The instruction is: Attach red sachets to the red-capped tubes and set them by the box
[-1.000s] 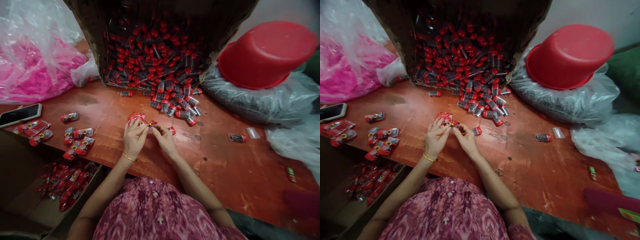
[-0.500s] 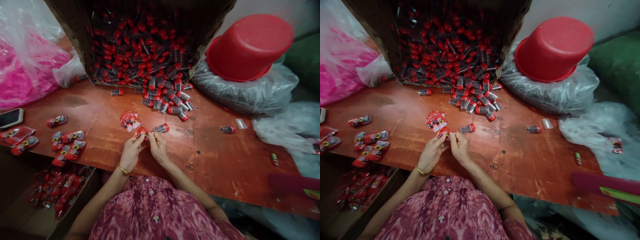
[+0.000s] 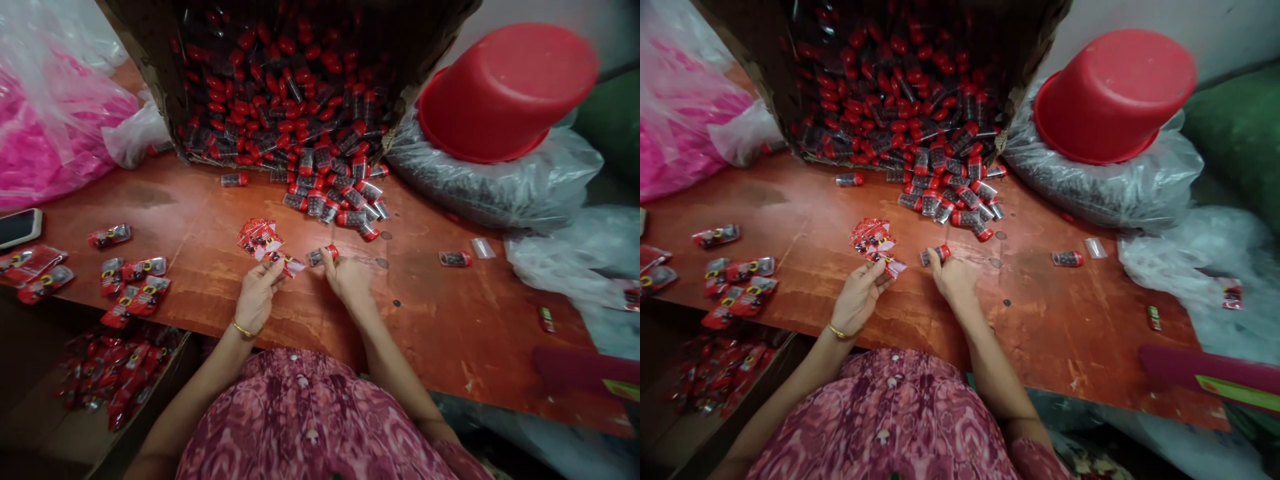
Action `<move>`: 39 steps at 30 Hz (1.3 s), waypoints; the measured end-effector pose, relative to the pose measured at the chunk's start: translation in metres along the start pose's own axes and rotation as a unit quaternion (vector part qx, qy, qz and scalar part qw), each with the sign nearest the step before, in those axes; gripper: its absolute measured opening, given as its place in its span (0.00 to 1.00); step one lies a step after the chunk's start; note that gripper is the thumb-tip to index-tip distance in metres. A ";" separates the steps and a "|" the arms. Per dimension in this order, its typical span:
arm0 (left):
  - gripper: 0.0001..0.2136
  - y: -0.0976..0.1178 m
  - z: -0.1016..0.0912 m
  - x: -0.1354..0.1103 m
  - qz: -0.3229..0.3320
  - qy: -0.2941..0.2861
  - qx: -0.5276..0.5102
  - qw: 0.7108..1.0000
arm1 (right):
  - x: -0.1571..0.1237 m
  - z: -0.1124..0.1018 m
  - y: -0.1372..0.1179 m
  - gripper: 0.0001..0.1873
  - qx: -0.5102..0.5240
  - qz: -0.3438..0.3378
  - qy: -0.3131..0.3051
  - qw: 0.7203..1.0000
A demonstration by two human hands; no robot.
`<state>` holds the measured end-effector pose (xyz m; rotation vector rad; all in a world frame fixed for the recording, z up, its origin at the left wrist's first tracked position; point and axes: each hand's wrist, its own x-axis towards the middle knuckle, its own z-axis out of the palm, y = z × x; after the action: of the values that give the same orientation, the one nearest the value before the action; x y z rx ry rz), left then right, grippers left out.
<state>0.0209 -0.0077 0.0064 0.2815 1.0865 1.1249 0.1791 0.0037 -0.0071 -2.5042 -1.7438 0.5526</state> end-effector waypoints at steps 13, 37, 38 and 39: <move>0.14 0.001 -0.008 0.003 -0.013 -0.007 0.003 1.000 | 0.010 0.016 0.031 0.27 -0.020 -0.146 0.193 0.970; 0.13 -0.001 -0.004 -0.001 -0.012 -0.046 0.047 0.998 | -0.043 -0.012 0.026 0.09 0.529 -0.178 -0.152 0.816; 0.13 0.000 -0.004 -0.001 -0.007 -0.046 0.054 0.997 | -0.044 -0.012 0.025 0.08 0.517 -0.192 -0.130 0.824; 0.12 0.000 -0.004 -0.001 -0.001 -0.049 0.061 0.997 | -0.044 -0.011 0.025 0.08 0.507 -0.203 -0.111 0.830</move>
<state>0.0173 -0.0098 0.0048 0.4264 1.0701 1.0344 0.1917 -0.0444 0.0091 -1.3315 -1.3722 1.3127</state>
